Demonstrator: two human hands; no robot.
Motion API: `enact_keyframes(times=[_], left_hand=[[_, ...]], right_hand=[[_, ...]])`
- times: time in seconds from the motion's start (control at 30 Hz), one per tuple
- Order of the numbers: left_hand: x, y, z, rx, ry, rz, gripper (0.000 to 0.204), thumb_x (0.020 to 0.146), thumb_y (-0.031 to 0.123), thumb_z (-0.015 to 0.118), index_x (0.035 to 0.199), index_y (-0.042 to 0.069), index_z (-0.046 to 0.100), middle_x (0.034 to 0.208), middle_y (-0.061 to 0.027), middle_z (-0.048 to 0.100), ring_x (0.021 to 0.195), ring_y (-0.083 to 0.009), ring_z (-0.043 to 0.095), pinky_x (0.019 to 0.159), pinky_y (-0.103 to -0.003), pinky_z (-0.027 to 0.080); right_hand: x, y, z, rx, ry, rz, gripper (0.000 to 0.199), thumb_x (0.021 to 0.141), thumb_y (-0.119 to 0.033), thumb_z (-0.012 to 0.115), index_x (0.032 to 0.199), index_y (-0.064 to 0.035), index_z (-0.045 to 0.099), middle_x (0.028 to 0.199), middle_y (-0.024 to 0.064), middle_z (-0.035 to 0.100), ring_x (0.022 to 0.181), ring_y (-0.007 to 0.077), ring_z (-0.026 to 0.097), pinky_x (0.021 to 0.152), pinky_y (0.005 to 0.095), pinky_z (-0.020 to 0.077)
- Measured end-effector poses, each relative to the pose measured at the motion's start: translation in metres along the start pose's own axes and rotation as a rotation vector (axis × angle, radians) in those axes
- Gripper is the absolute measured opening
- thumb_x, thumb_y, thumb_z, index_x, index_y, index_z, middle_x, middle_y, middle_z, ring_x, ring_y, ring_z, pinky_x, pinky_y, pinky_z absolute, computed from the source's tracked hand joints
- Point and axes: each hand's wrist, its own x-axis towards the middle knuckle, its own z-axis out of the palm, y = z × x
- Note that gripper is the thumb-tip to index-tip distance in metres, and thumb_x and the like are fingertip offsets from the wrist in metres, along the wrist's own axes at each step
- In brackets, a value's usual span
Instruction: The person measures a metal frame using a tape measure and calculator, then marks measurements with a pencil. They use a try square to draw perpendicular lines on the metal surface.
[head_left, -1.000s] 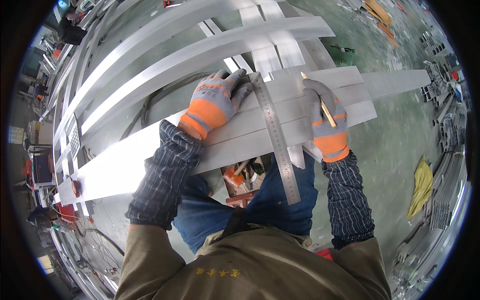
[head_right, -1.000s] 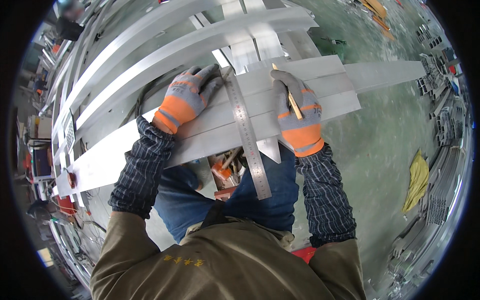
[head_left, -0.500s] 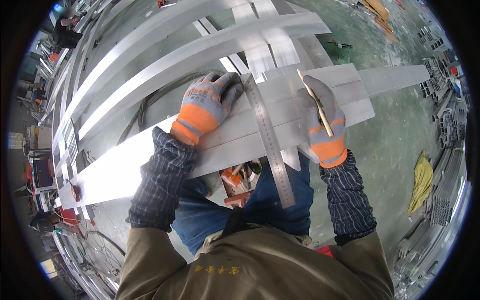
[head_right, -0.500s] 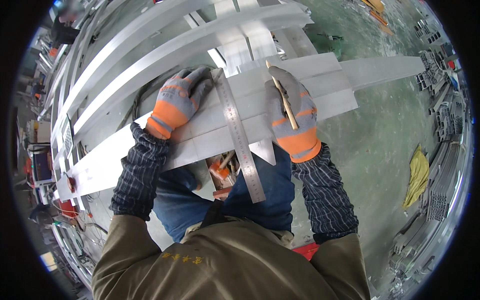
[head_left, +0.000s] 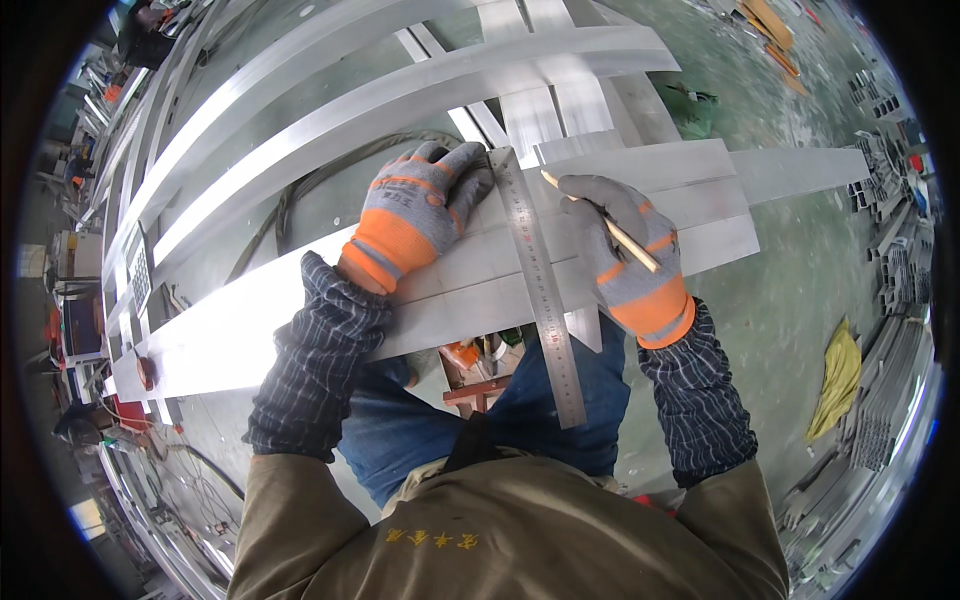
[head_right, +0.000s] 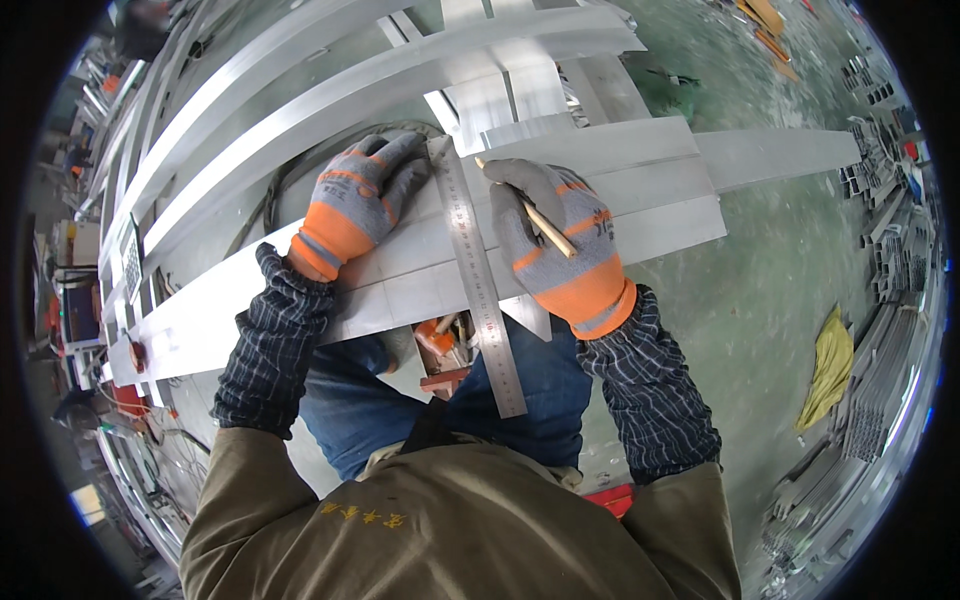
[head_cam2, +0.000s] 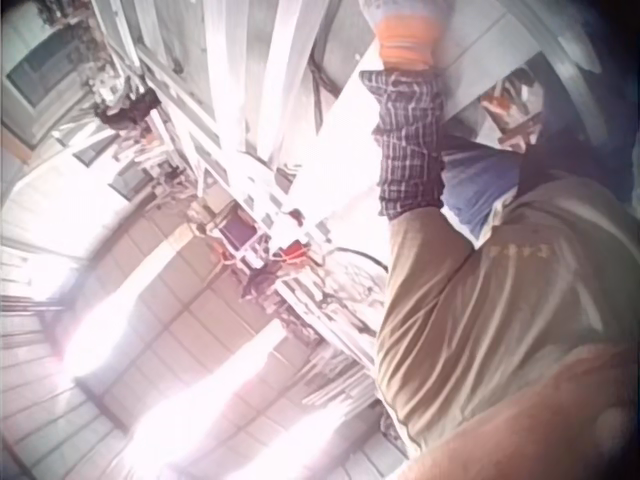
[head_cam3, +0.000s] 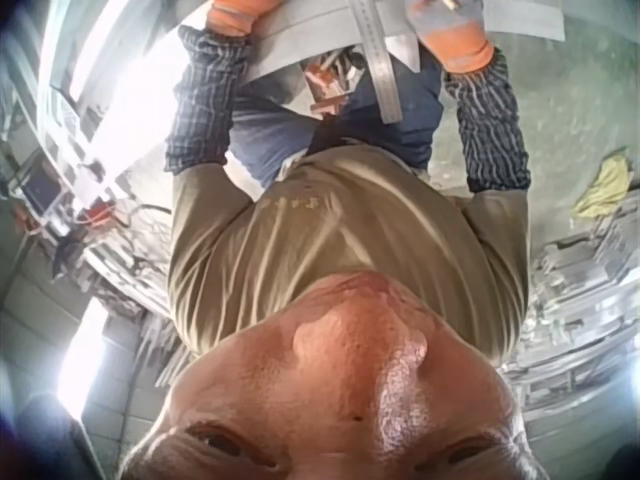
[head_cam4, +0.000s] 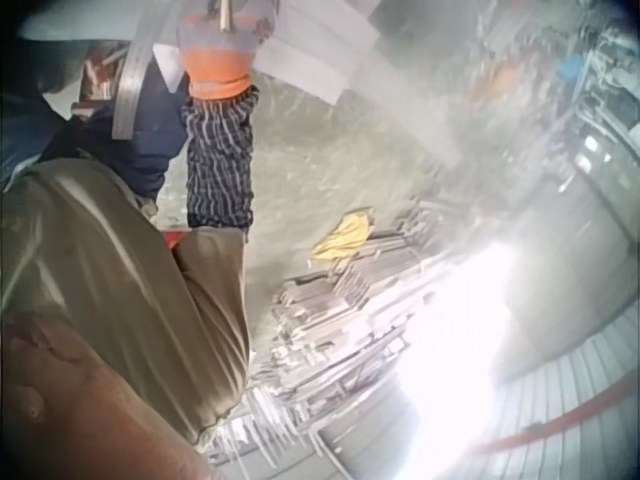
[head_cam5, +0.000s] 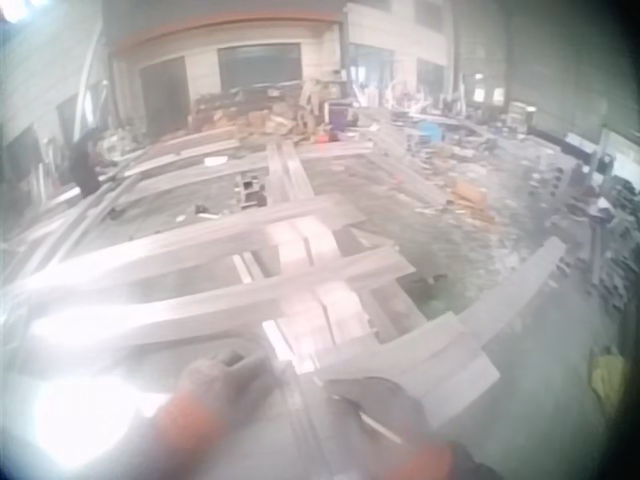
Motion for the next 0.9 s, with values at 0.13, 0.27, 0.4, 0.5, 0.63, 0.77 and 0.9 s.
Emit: enact_keyframes(times=[0.13, 0.27, 0.4, 0.5, 0.63, 0.77, 0.9], left_hand=[[0.0, 0.001, 0.002, 0.031, -0.013, -0.01, 0.036, 0.097, 0.028, 0.067, 0.129, 0.012, 0.069, 0.113, -0.0184, 0.069, 0.103, -0.0408, 0.067, 0.091, -0.047, 0.055], [0.001, -0.001, 0.004, 0.038, -0.02, -0.015, 0.037, 0.097, 0.029, 0.066, 0.131, 0.013, 0.068, 0.116, -0.0185, 0.069, 0.105, -0.041, 0.066, 0.093, -0.047, 0.054], [0.001, -0.002, 0.005, 0.058, -0.031, -0.01, 0.039, 0.098, 0.031, 0.065, 0.132, 0.014, 0.067, 0.117, -0.0188, 0.069, 0.106, -0.0412, 0.066, 0.094, -0.047, 0.054], [0.002, -0.005, 0.008, 0.083, -0.04, -0.014, 0.04, 0.098, 0.032, 0.064, 0.134, 0.014, 0.066, 0.118, -0.0189, 0.068, 0.106, -0.0409, 0.066, 0.094, -0.047, 0.054], [0.005, -0.003, 0.006, 0.101, -0.082, -0.042, 0.041, 0.1, 0.034, 0.062, 0.135, 0.014, 0.065, 0.119, -0.0188, 0.068, 0.106, -0.0404, 0.067, 0.094, -0.047, 0.055], [0.005, -0.003, 0.006, 0.088, -0.091, -0.044, 0.042, 0.101, 0.038, 0.059, 0.135, 0.015, 0.065, 0.117, -0.0193, 0.068, 0.105, -0.0401, 0.067, 0.093, -0.048, 0.055], [0.004, -0.003, 0.007, 0.079, -0.077, -0.046, 0.044, 0.103, 0.044, 0.056, 0.135, 0.015, 0.066, 0.112, -0.0202, 0.068, 0.103, -0.0401, 0.067, 0.092, -0.049, 0.054]], right_hand=[[0.001, 0.003, 0.003, -0.009, -0.05, -0.019, 0.022, 0.094, -0.004, 0.062, 0.115, -0.0014, 0.068, 0.108, 0.0157, 0.074, 0.094, 0.0341, 0.072, 0.084, 0.041, 0.0578], [0.004, 0.002, 0.005, 0.066, -0.059, 0.08, 0.023, 0.095, -0.008, 0.062, 0.116, -0.0029, 0.069, 0.108, 0.0157, 0.074, 0.095, 0.0345, 0.072, 0.086, 0.0423, 0.0574], [0.008, 0.005, 0.005, 0.051, -0.097, 0.052, 0.022, 0.099, -0.008, 0.06, 0.117, -0.0023, 0.069, 0.11, 0.0152, 0.074, 0.098, 0.0312, 0.071, 0.088, 0.0395, 0.0566], [0.011, 0.004, 0.005, -0.002, -0.128, 0.019, 0.02, 0.099, -0.007, 0.059, 0.116, -0.0015, 0.069, 0.11, 0.0157, 0.074, 0.097, 0.0319, 0.071, 0.089, 0.0388, 0.0564], [0.011, -0.005, -0.002, -0.09, -0.161, -0.057, 0.017, 0.095, -0.002, 0.061, 0.109, 0.0004, 0.07, 0.109, 0.0163, 0.073, 0.093, 0.0349, 0.069, 0.089, 0.0401, 0.0562], [-0.003, -0.017, -0.016, -0.232, -0.147, -0.241, 0.014, 0.085, 0.002, 0.064, 0.098, 0.0018, 0.069, 0.103, 0.0147, 0.072, 0.087, 0.0332, 0.069, 0.085, 0.0449, 0.0558], [-0.03, -0.027, -0.033, -0.396, -0.176, -0.442, 0.014, 0.075, 0.0, 0.068, 0.089, 0.0004, 0.069, 0.1, 0.0106, 0.07, 0.082, 0.0291, 0.069, 0.078, 0.0488, 0.0548]])
